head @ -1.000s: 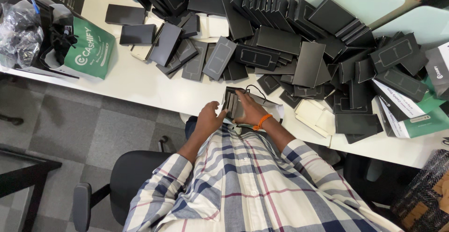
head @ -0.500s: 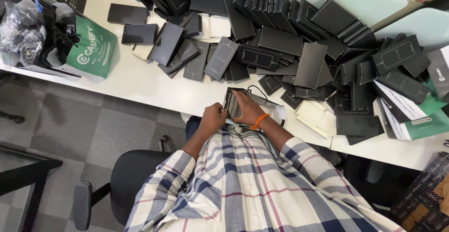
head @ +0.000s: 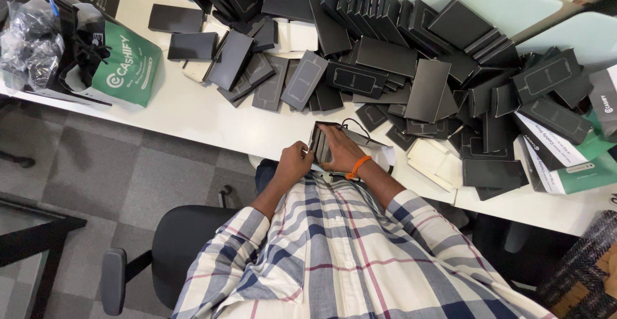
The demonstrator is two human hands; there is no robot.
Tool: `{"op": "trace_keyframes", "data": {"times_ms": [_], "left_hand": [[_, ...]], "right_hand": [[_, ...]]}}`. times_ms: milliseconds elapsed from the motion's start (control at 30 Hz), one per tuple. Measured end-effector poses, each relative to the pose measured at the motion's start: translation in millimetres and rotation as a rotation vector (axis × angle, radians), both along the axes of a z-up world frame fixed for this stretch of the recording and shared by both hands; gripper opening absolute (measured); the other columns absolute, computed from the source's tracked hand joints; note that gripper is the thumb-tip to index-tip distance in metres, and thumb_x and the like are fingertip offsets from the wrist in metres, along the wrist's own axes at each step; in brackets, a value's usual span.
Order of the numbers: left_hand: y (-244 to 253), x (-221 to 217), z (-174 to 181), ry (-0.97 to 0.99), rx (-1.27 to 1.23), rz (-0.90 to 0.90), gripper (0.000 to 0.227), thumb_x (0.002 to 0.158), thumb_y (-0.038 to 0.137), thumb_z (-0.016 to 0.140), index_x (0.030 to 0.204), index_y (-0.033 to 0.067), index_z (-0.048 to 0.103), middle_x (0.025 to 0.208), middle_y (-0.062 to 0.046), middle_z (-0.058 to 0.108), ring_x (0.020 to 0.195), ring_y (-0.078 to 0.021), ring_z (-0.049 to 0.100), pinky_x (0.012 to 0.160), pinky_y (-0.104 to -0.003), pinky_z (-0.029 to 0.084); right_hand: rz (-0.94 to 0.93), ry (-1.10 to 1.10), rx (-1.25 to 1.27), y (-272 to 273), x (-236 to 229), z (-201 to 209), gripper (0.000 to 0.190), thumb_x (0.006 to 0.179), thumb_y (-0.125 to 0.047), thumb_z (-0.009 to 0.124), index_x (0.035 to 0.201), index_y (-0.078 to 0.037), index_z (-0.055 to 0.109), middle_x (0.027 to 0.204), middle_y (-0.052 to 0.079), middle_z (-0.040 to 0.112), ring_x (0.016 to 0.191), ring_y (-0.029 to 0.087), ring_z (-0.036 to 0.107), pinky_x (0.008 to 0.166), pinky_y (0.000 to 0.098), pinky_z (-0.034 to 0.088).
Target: The person places a electronic device into a small cardboard box, then puts the smaller box inside a larger shipping bag.
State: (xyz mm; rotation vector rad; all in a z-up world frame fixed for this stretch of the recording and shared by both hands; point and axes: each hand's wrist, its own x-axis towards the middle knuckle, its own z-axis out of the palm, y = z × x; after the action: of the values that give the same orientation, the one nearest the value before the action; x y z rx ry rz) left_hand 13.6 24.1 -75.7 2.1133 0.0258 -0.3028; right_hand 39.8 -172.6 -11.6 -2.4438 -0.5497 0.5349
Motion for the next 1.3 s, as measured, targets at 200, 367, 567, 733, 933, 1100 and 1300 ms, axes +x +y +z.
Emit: {"op": "trace_keyframes", "data": {"times_ms": [200, 367, 567, 733, 933, 1100, 1300], "left_hand": [[0.5, 1.4, -2.4, 0.0, 0.021, -0.004, 0.029, 0.084, 0.02, 0.07, 0.099, -0.0054, 0.069, 0.074, -0.022, 0.072, 0.071, -0.0363, 0.074, 0.068, -0.042, 0.059], [1.6, -1.5, -1.6, -0.005, -0.004, -0.009, 0.031, 0.084, 0.02, 0.071, 0.102, -0.0056, 0.068, 0.08, -0.023, 0.073, 0.076, -0.0357, 0.075, 0.071, -0.042, 0.059], [1.8, -1.3, -11.3, -0.005, -0.013, 0.006, 0.031, 0.086, 0.02, 0.069, 0.103, -0.0047, 0.067, 0.083, -0.023, 0.074, 0.078, -0.036, 0.075, 0.073, -0.042, 0.059], [0.5, -1.2, -15.3, 0.027, -0.018, 0.033, 0.03, 0.085, 0.02, 0.068, 0.104, -0.0038, 0.066, 0.084, -0.023, 0.074, 0.078, -0.0369, 0.075, 0.072, -0.043, 0.059], [-4.2, 0.5, 7.6, 0.0, 0.058, 0.017, 0.04, 0.085, 0.032, 0.072, 0.103, -0.0037, 0.066, 0.085, -0.024, 0.073, 0.08, -0.0404, 0.073, 0.073, -0.046, 0.058], [2.0, 8.6, 13.7, 0.095, 0.156, 0.052, 0.05, 0.098, 0.047, 0.065, 0.104, -0.0022, 0.068, 0.091, -0.025, 0.073, 0.089, -0.0426, 0.071, 0.078, -0.049, 0.055], [24.0, 37.2, -52.3, -0.131, 0.146, 0.116, 0.044, 0.097, 0.04, 0.067, 0.108, -0.0022, 0.068, 0.105, -0.024, 0.071, 0.098, -0.0438, 0.068, 0.084, -0.051, 0.053]], "right_hand": [[0.031, -0.022, -0.003, -1.6, 1.9, -6.7, 0.118, 0.062, -0.029, 0.093, 0.154, -0.002, 0.023, 0.148, 0.025, 0.041, 0.138, 0.043, 0.041, 0.117, 0.0446, 0.037], [0.016, 0.05, 0.019, -4.0, 2.7, -13.4, 0.125, 0.062, -0.032, 0.096, 0.156, -0.003, 0.019, 0.155, 0.026, 0.034, 0.145, 0.042, 0.034, 0.12, 0.044, 0.032], [-0.042, 0.1, 0.105, -17.1, 3.5, -37.8, 0.138, 0.056, -0.037, 0.099, 0.157, 0.0, 0.012, 0.163, 0.028, 0.022, 0.152, 0.041, 0.023, 0.124, 0.0435, 0.027], [-0.112, 0.163, 0.123, -29.2, 0.3, -49.2, 0.128, 0.068, -0.045, 0.092, 0.159, 0.0, 0.013, 0.161, 0.029, 0.026, 0.151, 0.04, 0.03, 0.122, 0.0437, 0.032], [-0.078, 0.177, 0.004, -45.1, -6.7, -47.8, 0.09, 0.092, -0.054, 0.068, 0.155, 0.001, 0.033, 0.156, 0.026, 0.041, 0.147, 0.038, 0.04, 0.119, 0.0436, 0.035], [-0.179, -0.005, 0.049, -46.1, -16.9, -23.9, 0.054, 0.095, -0.043, 0.066, 0.131, -0.004, 0.058, 0.118, 0.02, 0.066, 0.11, 0.035, 0.063, 0.092, 0.0446, 0.051], [-0.375, -0.175, 0.243, -38.6, -30.3, -2.4, 0.027, 0.093, -0.028, 0.073, 0.081, -0.005, 0.065, 0.064, 0.008, 0.062, 0.054, 0.019, 0.06, 0.053, 0.0348, 0.049]]}}
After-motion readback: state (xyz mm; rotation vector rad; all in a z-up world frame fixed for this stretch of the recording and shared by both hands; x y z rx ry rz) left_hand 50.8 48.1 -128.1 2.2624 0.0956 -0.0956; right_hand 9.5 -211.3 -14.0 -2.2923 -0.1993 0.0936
